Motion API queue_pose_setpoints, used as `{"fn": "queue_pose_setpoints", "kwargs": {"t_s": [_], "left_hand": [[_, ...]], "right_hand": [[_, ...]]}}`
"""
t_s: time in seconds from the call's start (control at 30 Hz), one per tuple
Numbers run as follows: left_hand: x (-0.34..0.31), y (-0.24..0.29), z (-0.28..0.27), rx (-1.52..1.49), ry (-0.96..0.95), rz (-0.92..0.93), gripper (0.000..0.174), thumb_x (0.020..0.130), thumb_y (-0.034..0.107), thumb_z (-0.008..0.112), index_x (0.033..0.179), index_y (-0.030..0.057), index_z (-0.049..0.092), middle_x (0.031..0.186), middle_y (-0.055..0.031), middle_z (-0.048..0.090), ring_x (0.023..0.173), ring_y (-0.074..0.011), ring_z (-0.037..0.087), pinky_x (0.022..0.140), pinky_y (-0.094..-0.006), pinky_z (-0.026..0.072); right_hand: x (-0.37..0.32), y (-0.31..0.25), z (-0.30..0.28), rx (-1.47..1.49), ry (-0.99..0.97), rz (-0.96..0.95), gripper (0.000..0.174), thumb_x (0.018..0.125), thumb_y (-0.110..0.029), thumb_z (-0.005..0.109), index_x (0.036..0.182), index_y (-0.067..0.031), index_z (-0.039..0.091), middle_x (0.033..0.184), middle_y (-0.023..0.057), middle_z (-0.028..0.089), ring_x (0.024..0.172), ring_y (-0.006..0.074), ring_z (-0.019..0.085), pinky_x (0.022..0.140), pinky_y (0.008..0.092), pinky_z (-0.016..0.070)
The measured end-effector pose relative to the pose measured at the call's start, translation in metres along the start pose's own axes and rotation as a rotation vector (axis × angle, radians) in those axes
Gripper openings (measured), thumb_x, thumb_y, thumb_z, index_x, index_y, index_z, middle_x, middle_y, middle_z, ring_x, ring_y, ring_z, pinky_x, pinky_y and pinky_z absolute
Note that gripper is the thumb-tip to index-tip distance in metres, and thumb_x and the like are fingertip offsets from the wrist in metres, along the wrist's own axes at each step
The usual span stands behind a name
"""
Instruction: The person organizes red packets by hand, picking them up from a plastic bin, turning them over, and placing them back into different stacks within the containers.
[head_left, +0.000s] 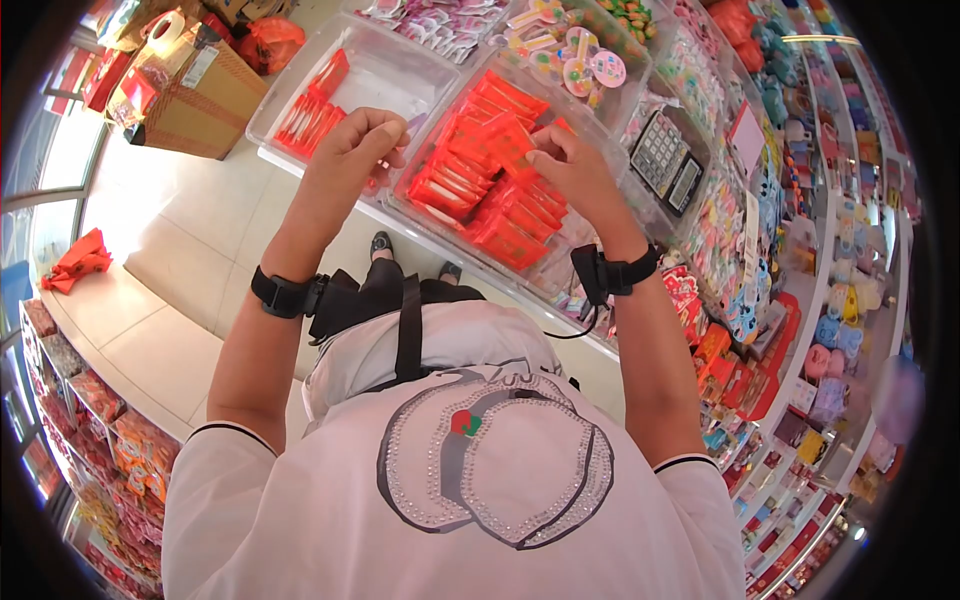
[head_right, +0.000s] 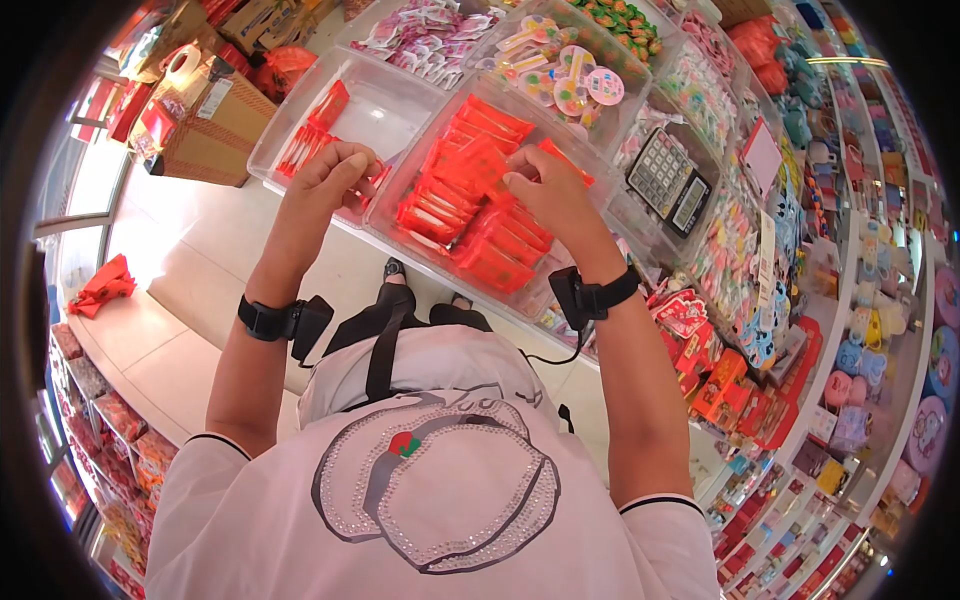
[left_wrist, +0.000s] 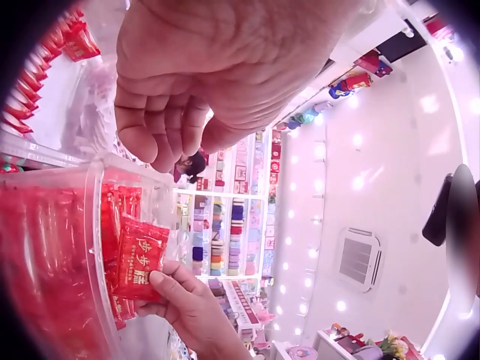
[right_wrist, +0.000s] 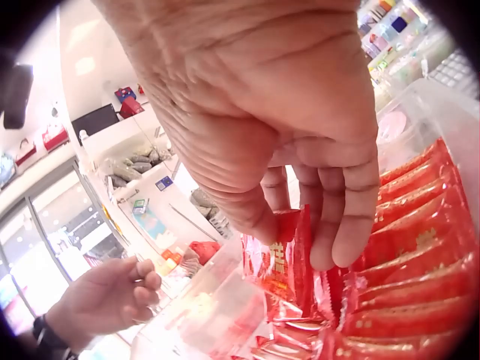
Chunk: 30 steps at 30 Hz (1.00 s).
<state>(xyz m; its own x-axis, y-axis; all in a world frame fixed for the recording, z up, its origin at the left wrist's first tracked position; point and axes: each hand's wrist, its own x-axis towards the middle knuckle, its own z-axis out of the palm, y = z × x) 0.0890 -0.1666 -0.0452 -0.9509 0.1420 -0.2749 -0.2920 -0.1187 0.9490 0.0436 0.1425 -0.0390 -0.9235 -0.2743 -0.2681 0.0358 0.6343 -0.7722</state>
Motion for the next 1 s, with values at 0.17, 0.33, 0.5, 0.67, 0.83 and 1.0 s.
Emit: {"fn": "queue_pose_setpoints", "kwargs": {"t_s": [0.17,0.33,0.5,0.67,0.83,1.0], "left_hand": [[-0.006,-0.006,-0.012,0.024,0.019,0.002,0.023,0.105,0.029,0.054,0.109,0.0085,0.065,0.101,0.0013,0.065,0.087,-0.0075,0.059,0.074,-0.024,0.0475],[-0.01,-0.011,-0.015,-0.001,0.014,-0.025,0.023,0.105,0.028,0.054,0.108,0.0087,0.065,0.1,0.0013,0.064,0.086,-0.0074,0.058,0.073,-0.0242,0.0475],[-0.012,-0.015,-0.02,0.011,0.019,-0.037,0.022,0.105,0.028,0.054,0.108,0.0084,0.065,0.1,0.0008,0.064,0.085,-0.0074,0.059,0.073,-0.0243,0.0477],[-0.013,-0.018,-0.023,0.03,0.03,-0.052,0.022,0.105,0.028,0.054,0.108,0.0078,0.065,0.099,0.0008,0.065,0.084,-0.0074,0.061,0.072,-0.0245,0.048],[-0.012,-0.022,-0.025,0.031,0.006,-0.061,0.023,0.105,0.028,0.055,0.109,0.0078,0.065,0.099,0.0009,0.065,0.083,-0.0071,0.061,0.071,-0.0238,0.0479],[-0.009,-0.025,-0.027,0.04,-0.018,-0.066,0.023,0.105,0.028,0.054,0.109,0.0075,0.065,0.098,0.0008,0.065,0.083,-0.0068,0.061,0.071,-0.0236,0.048]], "right_hand": [[0.014,0.005,0.012,-0.133,-0.016,-0.136,0.025,0.087,-0.016,0.067,0.107,0.0001,0.066,0.097,0.0153,0.071,0.088,0.0253,0.068,0.08,0.0376,0.0526],[0.022,0.007,0.032,-0.163,-0.046,-0.19,0.023,0.086,-0.015,0.067,0.104,-0.0002,0.067,0.094,0.0164,0.071,0.091,0.03,0.069,0.08,0.0411,0.0528],[0.03,0.004,0.04,-0.236,-0.091,-0.18,0.02,0.085,-0.015,0.067,0.099,-0.001,0.066,0.094,0.0171,0.07,0.09,0.0335,0.068,0.078,0.043,0.052],[0.034,0.006,0.043,-0.283,-0.075,-0.174,0.016,0.085,-0.015,0.067,0.094,-0.0027,0.063,0.092,0.0163,0.069,0.089,0.0349,0.067,0.077,0.045,0.0511],[0.039,0.014,0.049,-0.391,0.0,-0.21,0.015,0.085,-0.017,0.068,0.093,-0.0059,0.063,0.092,0.0137,0.066,0.091,0.0347,0.065,0.078,0.0472,0.0512],[0.037,0.009,0.052,-0.504,0.036,-0.173,0.018,0.086,-0.02,0.07,0.095,-0.0078,0.061,0.096,0.0127,0.064,0.091,0.0338,0.066,0.077,0.047,0.0525]]}}
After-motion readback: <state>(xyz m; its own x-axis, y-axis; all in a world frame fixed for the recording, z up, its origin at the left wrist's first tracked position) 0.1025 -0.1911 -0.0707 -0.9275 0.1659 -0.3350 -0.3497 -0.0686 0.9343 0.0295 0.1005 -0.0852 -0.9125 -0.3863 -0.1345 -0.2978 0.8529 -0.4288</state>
